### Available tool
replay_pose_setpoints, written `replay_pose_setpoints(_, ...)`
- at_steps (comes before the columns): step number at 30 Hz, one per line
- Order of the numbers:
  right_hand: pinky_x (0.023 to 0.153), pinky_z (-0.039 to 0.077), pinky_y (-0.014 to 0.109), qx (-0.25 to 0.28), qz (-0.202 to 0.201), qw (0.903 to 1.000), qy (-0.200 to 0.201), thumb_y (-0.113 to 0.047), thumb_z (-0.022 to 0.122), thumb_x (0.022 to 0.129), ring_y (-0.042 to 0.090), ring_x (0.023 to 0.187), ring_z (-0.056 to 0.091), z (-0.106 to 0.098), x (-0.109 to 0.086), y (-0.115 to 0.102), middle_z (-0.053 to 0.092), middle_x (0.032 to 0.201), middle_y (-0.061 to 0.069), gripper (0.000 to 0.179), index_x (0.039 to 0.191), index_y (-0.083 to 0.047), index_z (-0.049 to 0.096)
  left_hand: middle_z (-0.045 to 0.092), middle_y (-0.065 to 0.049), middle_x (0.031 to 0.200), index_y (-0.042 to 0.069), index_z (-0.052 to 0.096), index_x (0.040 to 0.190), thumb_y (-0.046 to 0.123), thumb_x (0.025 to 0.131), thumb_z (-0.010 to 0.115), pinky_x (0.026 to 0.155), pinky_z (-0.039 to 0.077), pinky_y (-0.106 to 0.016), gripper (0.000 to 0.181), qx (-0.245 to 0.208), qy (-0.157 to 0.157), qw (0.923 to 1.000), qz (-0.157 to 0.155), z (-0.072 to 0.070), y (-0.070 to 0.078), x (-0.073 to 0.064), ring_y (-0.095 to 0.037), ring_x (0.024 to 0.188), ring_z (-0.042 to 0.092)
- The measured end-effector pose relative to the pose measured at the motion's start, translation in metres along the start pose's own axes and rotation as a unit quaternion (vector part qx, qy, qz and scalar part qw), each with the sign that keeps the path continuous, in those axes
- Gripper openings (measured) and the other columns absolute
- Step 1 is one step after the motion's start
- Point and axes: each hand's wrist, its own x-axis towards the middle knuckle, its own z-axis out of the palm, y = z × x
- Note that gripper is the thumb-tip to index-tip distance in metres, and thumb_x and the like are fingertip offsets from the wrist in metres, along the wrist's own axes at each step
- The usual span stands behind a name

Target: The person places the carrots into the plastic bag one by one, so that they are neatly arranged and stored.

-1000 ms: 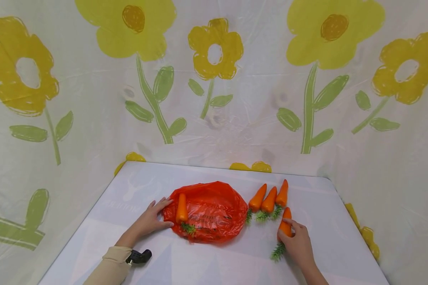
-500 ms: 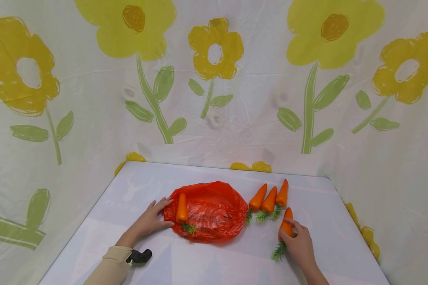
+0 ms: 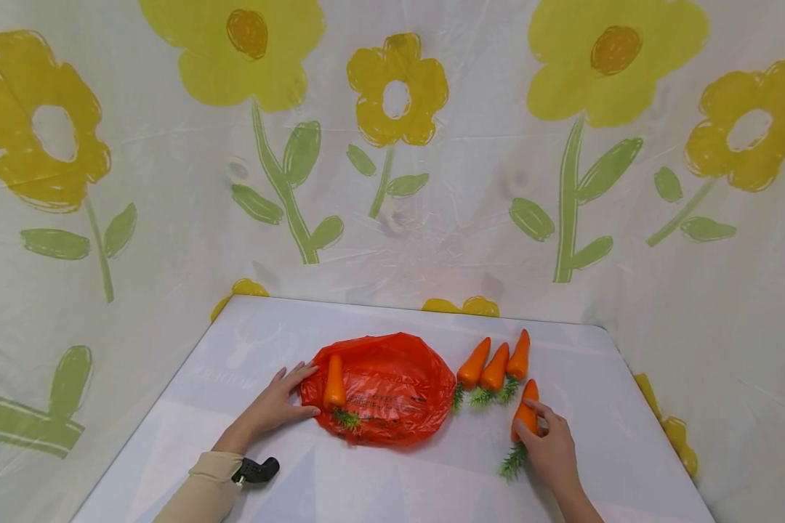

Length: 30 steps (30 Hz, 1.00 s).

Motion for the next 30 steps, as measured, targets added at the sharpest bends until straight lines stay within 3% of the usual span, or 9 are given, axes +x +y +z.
replay_pose_setpoints(9, 0.084, 0.057, 0.046, 0.018, 0.008, 0.9998, 0.000, -0.042, 0.060, 0.100, 0.049, 0.121, 0.053, -0.0011, -0.0031, -0.0003, 0.039, 0.149, 0.028, 0.066, 0.151, -0.004, 0.043, 0.039, -0.008, 0.162, 0.016, 0.049, 0.153, 0.042, 0.078, 0.087, 0.123, 0.010, -0.060, 0.088, 0.007, 0.000, 0.9999, 0.010, -0.0008, 0.0002, 0.0006, -0.033, 0.154, 0.021)
replay_pose_setpoints(18, 0.077, 0.055, 0.035, 0.031, 0.016, 0.9994, 0.000, -0.043, 0.060, 0.100, 0.045, 0.123, 0.052, -0.0017, -0.0019, -0.0039, 0.036, 0.151, 0.026, 0.067, 0.153, -0.007, 0.041, 0.038, -0.009, 0.162, 0.017, 0.048, 0.153, 0.042, 0.078, 0.087, 0.122, 0.012, -0.062, 0.089, 0.007, 0.001, 1.0000, 0.007, -0.0004, 0.0002, 0.0004, -0.035, 0.154, 0.021)
replay_pose_setpoints(30, 0.082, 0.053, 0.034, 0.028, -0.012, 0.9993, 0.020, -0.045, 0.060, 0.100, 0.040, 0.121, 0.053, -0.0019, -0.0030, -0.0091, 0.037, 0.152, 0.024, 0.067, 0.153, -0.007, 0.042, 0.036, -0.012, 0.162, 0.017, 0.048, 0.153, 0.043, 0.078, 0.087, 0.121, 0.014, -0.064, 0.089, 0.005, -0.001, 1.0000, 0.002, -0.0007, 0.0012, 0.0001, -0.038, 0.154, 0.018)
